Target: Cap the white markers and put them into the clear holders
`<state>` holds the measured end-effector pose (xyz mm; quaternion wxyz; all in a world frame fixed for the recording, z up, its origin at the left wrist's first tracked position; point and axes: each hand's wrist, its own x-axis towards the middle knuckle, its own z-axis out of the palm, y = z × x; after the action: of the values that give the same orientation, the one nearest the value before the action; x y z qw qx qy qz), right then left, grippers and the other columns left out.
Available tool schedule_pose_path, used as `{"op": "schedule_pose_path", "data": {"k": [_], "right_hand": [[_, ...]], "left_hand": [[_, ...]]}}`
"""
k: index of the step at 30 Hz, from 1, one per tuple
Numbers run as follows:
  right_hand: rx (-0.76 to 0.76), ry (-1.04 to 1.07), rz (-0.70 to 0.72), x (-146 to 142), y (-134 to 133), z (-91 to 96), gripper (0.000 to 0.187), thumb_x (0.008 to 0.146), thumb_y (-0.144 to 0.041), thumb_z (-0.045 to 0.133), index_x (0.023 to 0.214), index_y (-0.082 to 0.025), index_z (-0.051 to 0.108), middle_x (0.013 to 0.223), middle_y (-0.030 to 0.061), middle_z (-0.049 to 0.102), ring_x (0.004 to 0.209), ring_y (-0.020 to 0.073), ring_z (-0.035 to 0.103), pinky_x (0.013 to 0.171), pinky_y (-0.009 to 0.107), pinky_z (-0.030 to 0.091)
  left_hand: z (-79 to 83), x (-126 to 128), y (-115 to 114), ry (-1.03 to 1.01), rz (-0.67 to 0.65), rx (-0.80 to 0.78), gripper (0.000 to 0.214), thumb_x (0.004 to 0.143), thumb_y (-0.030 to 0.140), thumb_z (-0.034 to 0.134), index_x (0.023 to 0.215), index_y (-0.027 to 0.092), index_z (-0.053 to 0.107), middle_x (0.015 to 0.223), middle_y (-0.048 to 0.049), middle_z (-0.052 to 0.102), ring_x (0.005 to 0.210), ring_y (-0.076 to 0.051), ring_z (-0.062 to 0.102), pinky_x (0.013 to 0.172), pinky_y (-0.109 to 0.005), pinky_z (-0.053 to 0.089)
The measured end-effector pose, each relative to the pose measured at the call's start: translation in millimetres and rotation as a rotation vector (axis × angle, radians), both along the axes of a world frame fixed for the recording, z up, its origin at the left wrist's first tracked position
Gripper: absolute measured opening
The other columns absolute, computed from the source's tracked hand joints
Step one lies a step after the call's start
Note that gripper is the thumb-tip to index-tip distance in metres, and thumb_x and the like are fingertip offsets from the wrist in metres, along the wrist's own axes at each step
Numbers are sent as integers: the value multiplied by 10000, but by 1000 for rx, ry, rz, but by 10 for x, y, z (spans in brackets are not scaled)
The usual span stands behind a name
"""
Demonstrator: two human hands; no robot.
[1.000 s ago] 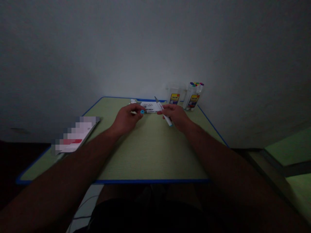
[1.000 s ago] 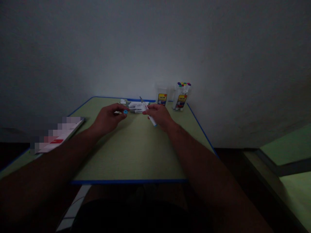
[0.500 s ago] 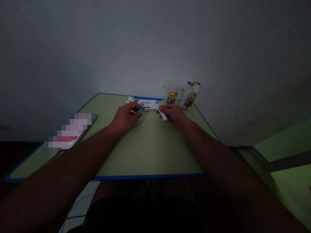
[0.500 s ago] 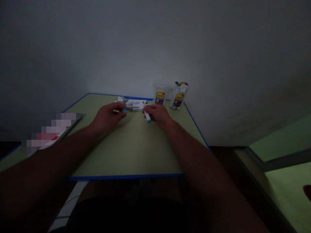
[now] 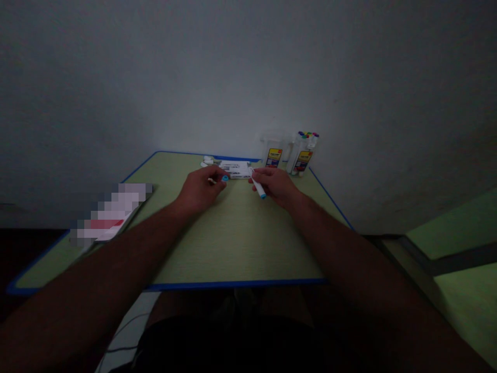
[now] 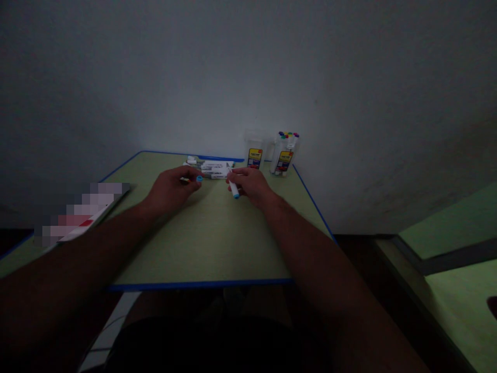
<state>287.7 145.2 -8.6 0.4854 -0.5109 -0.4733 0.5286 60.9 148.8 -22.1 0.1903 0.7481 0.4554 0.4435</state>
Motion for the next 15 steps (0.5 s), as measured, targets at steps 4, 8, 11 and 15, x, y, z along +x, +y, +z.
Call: {"op": "schedule_pose_path", "data": {"k": [4,8,11,15], "right_hand": [[0,-9,-11,-2,8,-8,85,899,-137,717,980,-149,691,861,68,764,580,107,648,510,220,517],[9,-7,-12,-2,14,-15,89,889,-125,718,970,-151,691,869,60,764,593,109,659,551,236,541],[6,-28,-16,-6,-1,-2,130,871,-114,728,989,-150,686,866,47,760,575,110,653,520,235,520],[15,-54,-10,-15,-29,18,186,834,-102,756,1001,-151,692,891,49,763,565,101,634,508,230,506]], "left_hand": [[14,5,-9,-8,-2,-12,179,782,227,688,951,206,745,896,-46,742,792,-187,650,795,-351,527],[26,9,-14,-7,5,-16,197,775,234,691,961,202,748,878,-42,733,775,-189,645,780,-349,517],[32,10,-10,-10,7,-16,199,770,239,689,955,195,744,865,-37,728,775,-188,643,776,-340,513],[40,7,2,-19,15,-18,191,765,245,692,944,199,736,845,-33,719,771,-186,633,769,-343,506]]}}
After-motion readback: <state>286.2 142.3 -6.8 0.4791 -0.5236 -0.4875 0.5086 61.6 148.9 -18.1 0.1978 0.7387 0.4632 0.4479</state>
